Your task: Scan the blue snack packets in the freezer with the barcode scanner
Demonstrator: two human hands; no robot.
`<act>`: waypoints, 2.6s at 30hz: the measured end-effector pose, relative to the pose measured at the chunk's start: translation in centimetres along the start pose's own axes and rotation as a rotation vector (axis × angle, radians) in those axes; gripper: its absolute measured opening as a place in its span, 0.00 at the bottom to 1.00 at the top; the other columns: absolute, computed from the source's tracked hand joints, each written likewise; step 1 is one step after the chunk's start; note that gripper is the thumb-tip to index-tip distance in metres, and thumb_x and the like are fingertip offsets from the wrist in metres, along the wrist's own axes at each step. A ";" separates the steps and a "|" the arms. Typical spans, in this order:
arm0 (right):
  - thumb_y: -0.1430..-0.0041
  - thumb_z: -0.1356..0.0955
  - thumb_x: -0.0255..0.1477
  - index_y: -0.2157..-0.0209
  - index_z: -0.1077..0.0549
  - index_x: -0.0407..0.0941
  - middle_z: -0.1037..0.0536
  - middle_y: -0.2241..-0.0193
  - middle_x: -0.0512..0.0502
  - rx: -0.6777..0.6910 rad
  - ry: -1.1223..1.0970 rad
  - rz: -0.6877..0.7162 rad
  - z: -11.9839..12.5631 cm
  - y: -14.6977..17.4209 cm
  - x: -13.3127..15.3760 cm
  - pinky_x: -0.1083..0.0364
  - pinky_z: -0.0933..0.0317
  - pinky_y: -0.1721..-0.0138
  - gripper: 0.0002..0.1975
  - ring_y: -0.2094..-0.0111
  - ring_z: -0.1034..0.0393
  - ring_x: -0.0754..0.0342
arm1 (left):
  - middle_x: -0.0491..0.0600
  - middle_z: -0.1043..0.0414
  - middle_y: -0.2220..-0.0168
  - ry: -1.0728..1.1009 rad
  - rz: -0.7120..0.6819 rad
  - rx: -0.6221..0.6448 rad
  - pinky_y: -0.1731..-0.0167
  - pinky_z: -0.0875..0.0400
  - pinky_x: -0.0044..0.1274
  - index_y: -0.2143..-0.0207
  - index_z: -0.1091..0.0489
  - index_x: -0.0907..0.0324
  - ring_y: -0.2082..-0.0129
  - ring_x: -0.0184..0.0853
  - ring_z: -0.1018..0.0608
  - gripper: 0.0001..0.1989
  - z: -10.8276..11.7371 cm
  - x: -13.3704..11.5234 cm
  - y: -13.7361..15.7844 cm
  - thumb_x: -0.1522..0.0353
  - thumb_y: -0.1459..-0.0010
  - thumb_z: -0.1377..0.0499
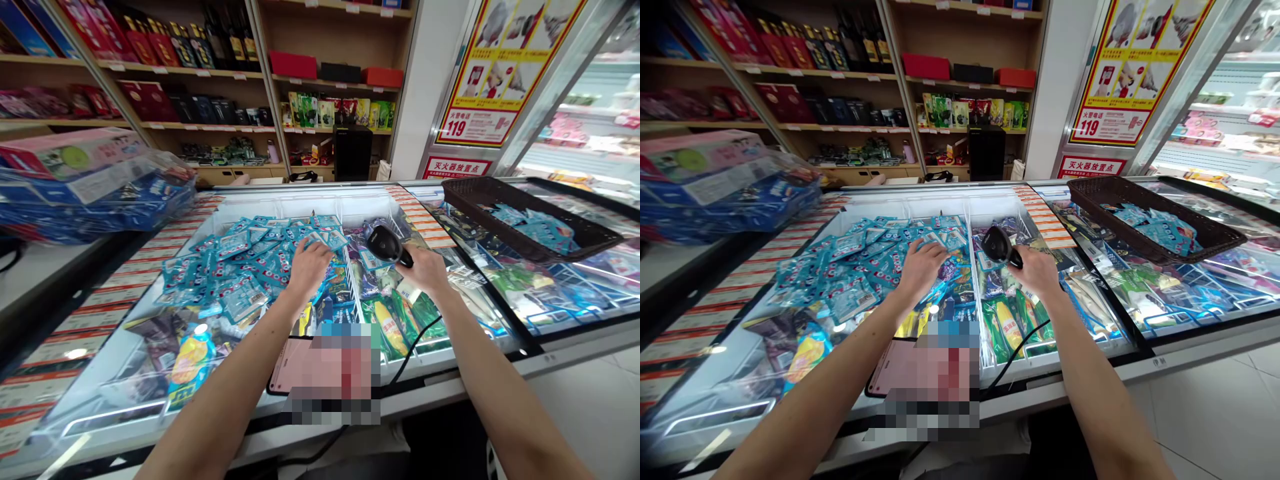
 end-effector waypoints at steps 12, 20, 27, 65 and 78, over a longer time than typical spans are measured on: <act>0.43 0.37 0.41 0.55 0.29 0.48 0.21 0.66 0.45 0.085 0.034 -0.092 0.2 -0.2 -0.4 0.56 0.42 0.67 0.17 0.66 0.27 0.49 | 0.57 0.27 0.58 -0.046 0.068 0.064 0.55 0.39 0.37 0.60 0.28 0.61 0.54 0.45 0.29 0.13 0.9 -0.4 -1.1 0.67 0.38 0.51; 0.43 0.37 0.41 0.54 0.29 0.49 0.21 0.67 0.46 0.076 0.032 -0.081 0.5 -0.3 -0.3 0.55 0.42 0.68 0.18 0.67 0.27 0.49 | 0.45 0.50 0.35 0.184 -0.408 0.226 0.43 0.49 0.29 0.36 0.54 0.50 0.35 0.33 0.49 0.31 -0.3 -2.4 -2.1 0.78 0.40 0.54; 0.43 0.37 0.41 0.54 0.29 0.49 0.21 0.68 0.46 0.042 0.014 -0.075 0.7 -0.2 -0.2 0.56 0.42 0.68 0.18 0.67 0.28 0.49 | 0.48 0.25 0.58 0.243 -0.454 0.234 0.53 0.41 0.30 0.56 0.29 0.54 0.52 0.36 0.29 0.14 2.0 -3.5 -2.5 0.73 0.40 0.50; 0.44 0.36 0.38 0.51 0.31 0.46 0.22 0.62 0.46 0.059 -0.119 0.165 -0.2 0.4 1.7 0.55 0.43 0.65 0.20 0.62 0.28 0.49 | 0.51 0.30 0.58 1.227 0.595 -0.098 0.68 0.24 0.28 0.54 0.40 0.57 0.61 0.35 0.25 0.18 -1.3 1.7 -0.8 0.59 0.43 0.44; 0.45 0.36 0.37 0.51 0.30 0.45 0.22 0.64 0.46 0.059 -0.122 0.231 -0.2 0.6 2.3 0.56 0.42 0.65 0.20 0.62 0.28 0.49 | 0.47 0.33 0.67 0.878 0.581 -0.106 0.70 0.31 0.24 0.58 0.37 0.58 0.68 0.33 0.27 0.13 -0.8 1.7 -0.6 0.60 0.42 0.47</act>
Point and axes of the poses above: each hand's wrist, its own y-axis away from the middle knuckle, its own z-axis out of the back of the hand, x = y × z, the point moved 4 cm from there along -y, towards the middle knuckle
